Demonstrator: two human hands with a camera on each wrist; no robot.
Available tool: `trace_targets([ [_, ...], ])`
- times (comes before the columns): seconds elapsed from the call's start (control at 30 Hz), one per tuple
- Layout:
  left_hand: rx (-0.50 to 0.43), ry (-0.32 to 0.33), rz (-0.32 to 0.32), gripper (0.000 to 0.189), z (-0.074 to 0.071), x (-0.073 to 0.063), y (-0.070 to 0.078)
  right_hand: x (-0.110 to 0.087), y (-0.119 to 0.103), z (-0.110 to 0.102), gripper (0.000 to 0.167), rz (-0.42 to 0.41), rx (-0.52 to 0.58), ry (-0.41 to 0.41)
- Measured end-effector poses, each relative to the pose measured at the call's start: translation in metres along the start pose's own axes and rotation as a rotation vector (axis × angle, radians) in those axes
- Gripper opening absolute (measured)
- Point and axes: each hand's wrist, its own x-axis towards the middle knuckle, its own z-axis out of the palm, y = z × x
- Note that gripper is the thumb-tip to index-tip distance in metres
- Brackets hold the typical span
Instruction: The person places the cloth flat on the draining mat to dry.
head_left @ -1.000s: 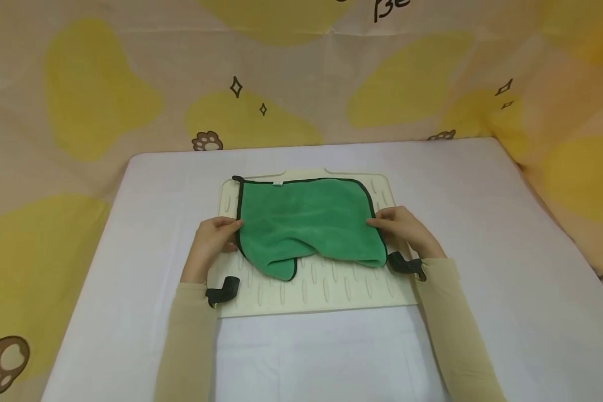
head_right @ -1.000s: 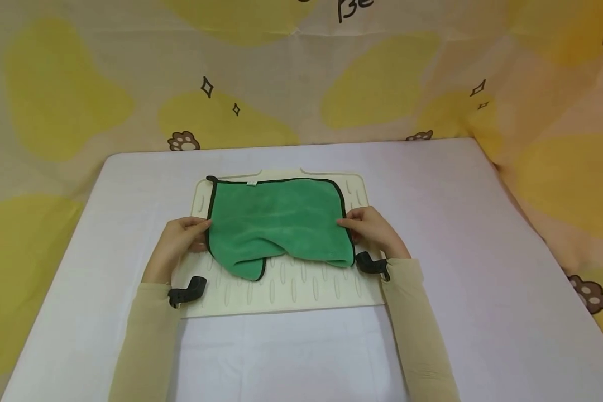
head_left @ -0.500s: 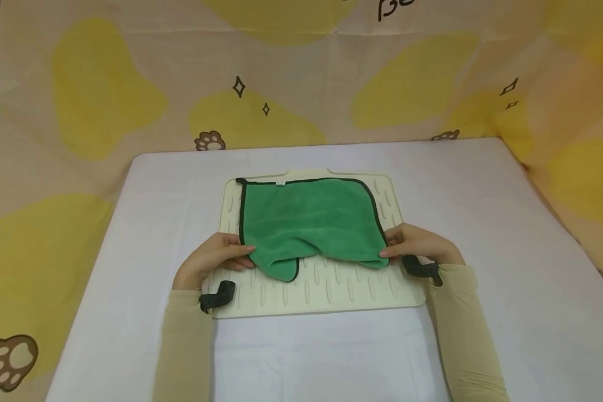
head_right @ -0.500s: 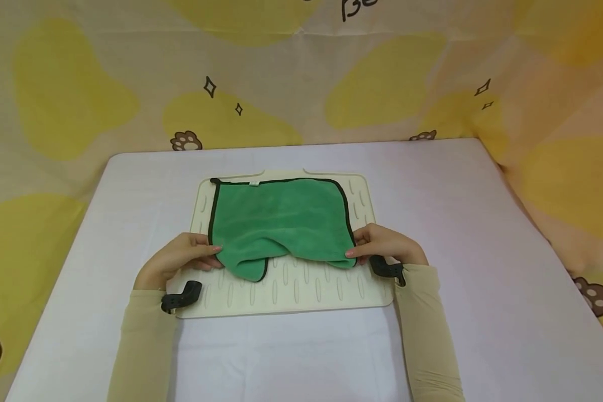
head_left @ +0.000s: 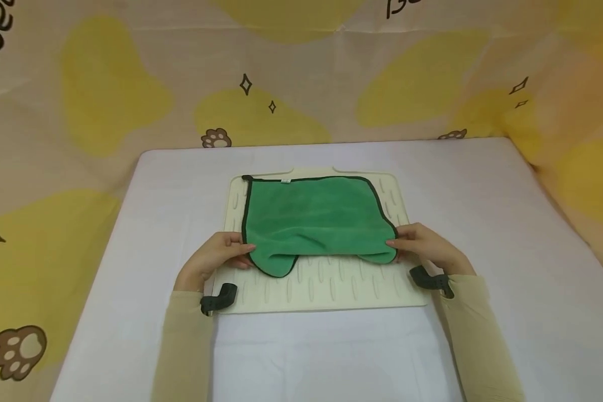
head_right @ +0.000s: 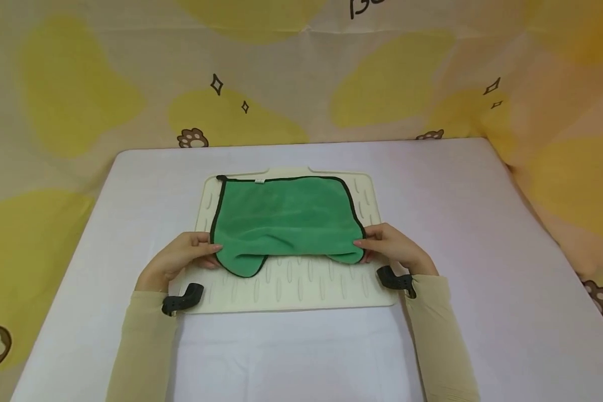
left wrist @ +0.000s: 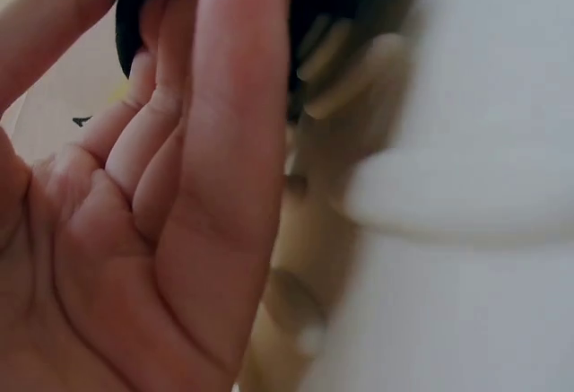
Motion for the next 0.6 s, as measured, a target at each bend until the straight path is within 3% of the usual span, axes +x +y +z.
trace_targets([
  [0.17, -0.046, 0.062, 0.008, 0.017, -0.002, -0.003, -0.004, -0.007, 0.002, 0.005, 0.023, -0.030, 0.035, 0.144],
  [0.27, -0.046, 0.044, 0.008, 0.018, -0.003, -0.004, -0.006, -0.007, 0.002, 0.007, 0.022, -0.040, 0.074, 0.155],
  [0.43, 0.006, -0.074, -0.004, 0.014, -0.003, -0.008, -0.008, -0.010, 0.004, 0.006, 0.014, -0.016, 0.100, 0.025],
  [0.6, -0.008, -0.190, 0.023, 0.045, 0.000, -0.010, -0.008, -0.014, 0.005, 0.005, 0.042, 0.008, 0.125, -0.088],
])
